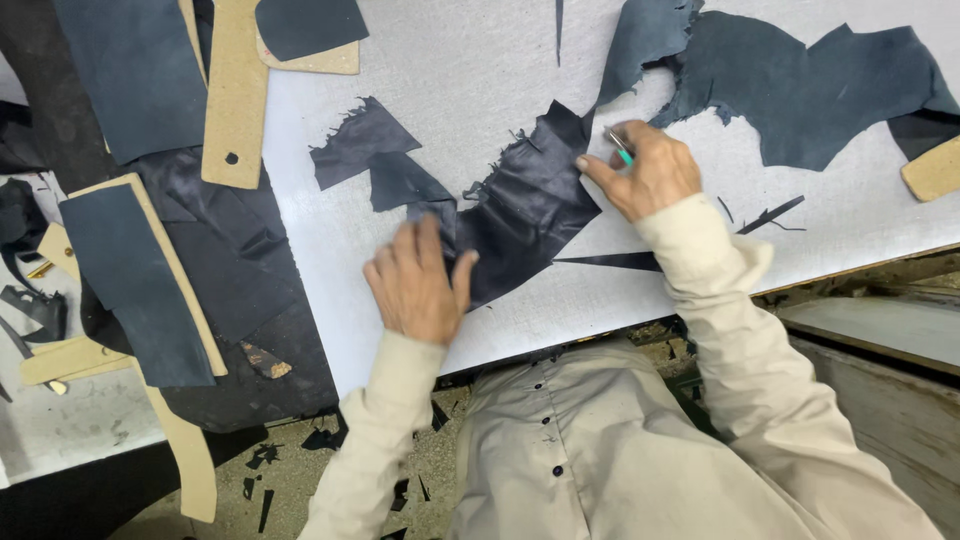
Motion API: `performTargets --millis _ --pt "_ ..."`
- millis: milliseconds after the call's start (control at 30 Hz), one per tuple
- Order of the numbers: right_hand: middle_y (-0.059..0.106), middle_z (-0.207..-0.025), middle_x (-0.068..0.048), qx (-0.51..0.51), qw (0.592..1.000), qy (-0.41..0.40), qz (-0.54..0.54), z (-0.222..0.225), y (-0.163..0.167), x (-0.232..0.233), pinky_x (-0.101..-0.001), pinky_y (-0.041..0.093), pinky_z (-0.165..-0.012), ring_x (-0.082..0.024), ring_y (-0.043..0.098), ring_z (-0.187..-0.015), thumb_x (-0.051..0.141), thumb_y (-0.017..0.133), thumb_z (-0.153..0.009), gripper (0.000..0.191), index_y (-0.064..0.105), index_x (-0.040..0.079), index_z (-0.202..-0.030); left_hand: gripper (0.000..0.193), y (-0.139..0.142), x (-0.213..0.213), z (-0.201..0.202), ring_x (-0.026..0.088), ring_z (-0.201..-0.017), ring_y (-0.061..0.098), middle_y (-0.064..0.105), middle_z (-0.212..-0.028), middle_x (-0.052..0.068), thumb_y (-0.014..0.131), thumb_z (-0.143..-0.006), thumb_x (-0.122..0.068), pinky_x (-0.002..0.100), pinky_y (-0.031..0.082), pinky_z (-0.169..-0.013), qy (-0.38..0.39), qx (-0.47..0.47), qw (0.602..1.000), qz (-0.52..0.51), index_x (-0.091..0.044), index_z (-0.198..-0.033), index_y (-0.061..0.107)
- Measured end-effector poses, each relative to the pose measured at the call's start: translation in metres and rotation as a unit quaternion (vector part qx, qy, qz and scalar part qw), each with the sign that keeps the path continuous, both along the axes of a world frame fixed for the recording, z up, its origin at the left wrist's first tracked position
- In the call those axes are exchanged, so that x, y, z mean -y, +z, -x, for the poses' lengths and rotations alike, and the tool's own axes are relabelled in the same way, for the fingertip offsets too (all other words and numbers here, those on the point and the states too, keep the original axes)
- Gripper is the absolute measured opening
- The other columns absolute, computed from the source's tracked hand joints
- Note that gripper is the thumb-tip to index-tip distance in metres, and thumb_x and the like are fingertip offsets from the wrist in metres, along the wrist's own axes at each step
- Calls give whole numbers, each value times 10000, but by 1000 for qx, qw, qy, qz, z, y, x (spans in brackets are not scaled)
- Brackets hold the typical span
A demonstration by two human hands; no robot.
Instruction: The person uses a cardboard template and a green rotary cutter to cut shapes from a large piece of black leather on a white worktable. The person repeatedly positions the template, traces the outline, and cuts the leather, then sets the cut piece aside and repeats the process with different templates.
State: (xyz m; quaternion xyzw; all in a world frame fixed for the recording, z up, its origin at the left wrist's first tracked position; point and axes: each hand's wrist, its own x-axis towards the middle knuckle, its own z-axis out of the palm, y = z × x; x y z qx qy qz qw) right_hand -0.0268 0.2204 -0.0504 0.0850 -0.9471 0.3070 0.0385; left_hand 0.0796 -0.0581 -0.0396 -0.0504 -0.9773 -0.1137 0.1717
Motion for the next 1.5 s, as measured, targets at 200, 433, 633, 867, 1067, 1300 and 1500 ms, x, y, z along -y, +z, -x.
performTargets --millis 200,433,633,867,1067,1300,1500 --pt "729 -785 -156 62 996 -61 26 14 -3 33 -413 562 -671 -303 707 -689 296 891 -821 405 719 -18 -1009 296 -17 23 39 292 -927 571 672 -1007 101 875 -821 -260 473 384 -859 80 117 984 -111 -68 -984 721" --pt "687 -723 -189 52 994 -19 89 13 -4 29 -423 542 -644 -338 688 -649 161 795 -892 189 709 -5 -870 501 16 80 66 406 -1123 574 603 -1317 225 823 -932 -158 517 411 -914 139 -71 988 4 12 -1358 620" --pt "695 -810 -193 -97 990 -24 95 -5 -10 23 -423 546 -636 -354 697 -694 73 752 -908 177 605 -27 -908 867 -26 8 13 426 -1478 347 384 -1570 277 758 -907 -460 525 250 -1252 -141 59 988 27 73 -1509 434" --pt "708 -966 -201 -149 986 -59 49 -36 -12 -7 -401 572 -724 -344 718 -841 -35 704 -947 120 627 -18 -1038 1074 -32 -16 -20 387 -1509 253 321 -1619 218 682 -815 -685 533 185 -1246 -198 150 969 4 55 -1534 378" --pt "659 -1010 -158 -135 990 -45 -7 -39 -13 -16 -420 556 -695 -332 680 -807 -12 717 -928 251 729 44 -1173 1331 -39 -93 8 403 -1548 127 215 -1651 257 602 -693 -882 536 56 -1259 -197 176 965 -10 71 -1565 282" --pt "618 -1068 -155 -94 993 -61 -28 -32 -6 -44 -438 558 -702 -338 671 -820 62 753 -856 417 736 116 -1269 1403 -36 -169 44 376 -1560 87 167 -1668 208 599 -622 -939 535 32 -1270 -234 208 950 8 15 -1588 245" --pt "606 -1032 -156 -17 999 -31 -17 -29 -4 -71 -450 550 -651 -323 648 -722 67 708 -857 501 709 143 -1351 1349 -48 -119 29 387 -1567 56 119 -1696 195 514 -717 -968 546 2 -1257 -111 190 975 41 -22 -1617 171"
